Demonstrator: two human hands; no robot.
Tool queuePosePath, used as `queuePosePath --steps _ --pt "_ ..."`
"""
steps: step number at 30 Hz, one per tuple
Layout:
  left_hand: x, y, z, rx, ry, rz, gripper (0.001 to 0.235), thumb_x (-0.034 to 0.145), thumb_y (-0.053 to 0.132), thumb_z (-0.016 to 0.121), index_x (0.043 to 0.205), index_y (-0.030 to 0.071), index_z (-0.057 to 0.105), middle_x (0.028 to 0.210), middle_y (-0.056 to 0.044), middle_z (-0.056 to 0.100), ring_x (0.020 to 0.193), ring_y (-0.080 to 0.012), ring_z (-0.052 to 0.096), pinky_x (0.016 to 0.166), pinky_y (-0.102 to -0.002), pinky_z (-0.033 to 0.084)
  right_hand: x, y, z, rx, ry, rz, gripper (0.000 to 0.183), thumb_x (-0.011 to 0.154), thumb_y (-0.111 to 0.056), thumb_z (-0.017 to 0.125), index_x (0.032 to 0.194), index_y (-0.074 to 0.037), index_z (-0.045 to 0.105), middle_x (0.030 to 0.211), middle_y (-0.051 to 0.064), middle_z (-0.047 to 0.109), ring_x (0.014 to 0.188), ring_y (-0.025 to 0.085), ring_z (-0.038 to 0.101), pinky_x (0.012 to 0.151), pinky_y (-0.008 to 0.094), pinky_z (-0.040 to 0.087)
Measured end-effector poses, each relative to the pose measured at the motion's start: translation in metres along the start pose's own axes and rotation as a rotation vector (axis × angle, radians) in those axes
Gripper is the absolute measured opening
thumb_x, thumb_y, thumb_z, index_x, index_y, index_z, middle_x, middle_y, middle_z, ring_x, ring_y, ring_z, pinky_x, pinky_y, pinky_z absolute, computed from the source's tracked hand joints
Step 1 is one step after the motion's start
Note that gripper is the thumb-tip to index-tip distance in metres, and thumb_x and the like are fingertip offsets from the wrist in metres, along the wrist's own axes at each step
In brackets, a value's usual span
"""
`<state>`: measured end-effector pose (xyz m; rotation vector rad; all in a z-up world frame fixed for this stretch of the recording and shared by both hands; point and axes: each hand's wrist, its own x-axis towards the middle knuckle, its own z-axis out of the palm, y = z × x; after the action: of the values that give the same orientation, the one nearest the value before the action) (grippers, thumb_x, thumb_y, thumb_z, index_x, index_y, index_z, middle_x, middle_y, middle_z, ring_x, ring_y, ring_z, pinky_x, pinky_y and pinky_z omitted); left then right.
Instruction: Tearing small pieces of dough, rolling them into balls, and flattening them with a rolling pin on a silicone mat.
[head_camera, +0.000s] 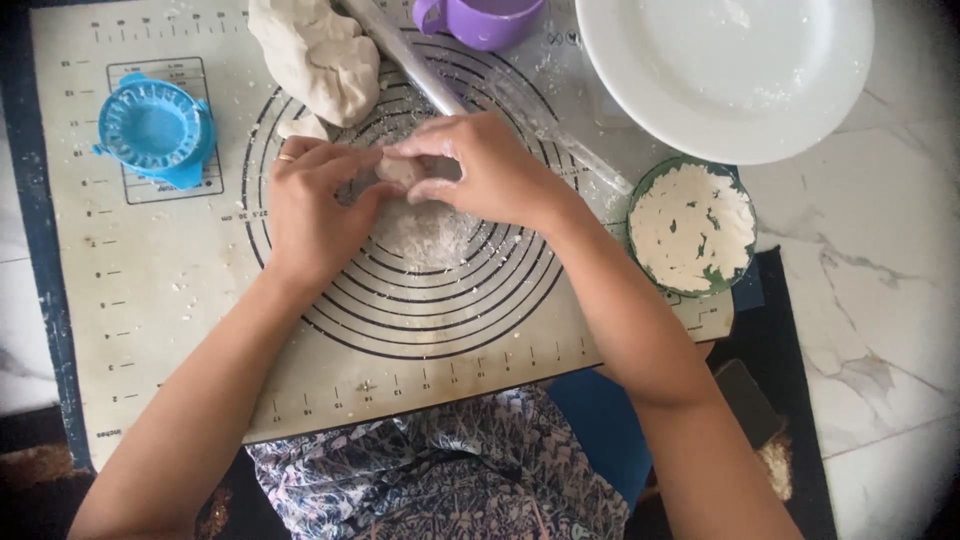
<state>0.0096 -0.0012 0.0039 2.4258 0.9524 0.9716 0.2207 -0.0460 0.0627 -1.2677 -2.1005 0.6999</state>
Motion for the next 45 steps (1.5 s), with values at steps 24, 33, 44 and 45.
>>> queuePosePath --steps 24,33,44,45 --pt "-0.016 -0.020 0.013 -0.012 -0.007 -0.012 0.033 0.081 0.017 0.093 0.107 0.003 0.078 0.085 -0.010 0.076 0.087 -0.0323 0.066 0.079 -0.042 0.041 0.001 0.022 0.016 0.047 0.035 -0.059 0.030 0.082 -0.007 0.088 0.105 0.002 0.071 0.097 0.019 0.073 0.092 0.032 0.073 0.086 0.039 0.058" --pt "-0.014 -0.014 0.012 -0.022 0.020 0.006 0.022 0.088 0.021 0.092 0.098 0.006 0.081 0.089 -0.012 0.078 0.095 -0.0356 0.069 0.083 -0.044 0.047 0.004 0.043 0.036 0.080 0.168 -0.010 0.016 0.079 -0.007 0.089 0.089 -0.006 0.077 0.081 0.012 0.075 0.080 0.029 0.076 0.075 0.033 0.059" --pt "-0.010 -0.008 0.011 0.008 0.044 -0.018 0.011 0.083 0.006 0.089 0.093 0.006 0.083 0.084 -0.010 0.078 0.092 -0.0329 0.069 0.078 -0.039 0.041 0.006 0.032 0.037 0.049 0.231 0.015 0.013 0.077 0.005 0.079 0.086 -0.004 0.077 0.080 0.015 0.075 0.078 0.030 0.076 0.068 0.030 0.060" --pt "-0.007 -0.007 0.007 0.009 0.007 -0.027 0.012 0.083 0.006 0.088 0.095 0.007 0.084 0.084 -0.009 0.078 0.092 -0.0322 0.070 0.077 -0.039 0.041 0.006 0.027 0.034 0.074 0.225 0.020 0.014 0.077 0.008 0.078 0.088 -0.001 0.076 0.080 0.018 0.075 0.078 0.032 0.076 0.067 0.030 0.060"
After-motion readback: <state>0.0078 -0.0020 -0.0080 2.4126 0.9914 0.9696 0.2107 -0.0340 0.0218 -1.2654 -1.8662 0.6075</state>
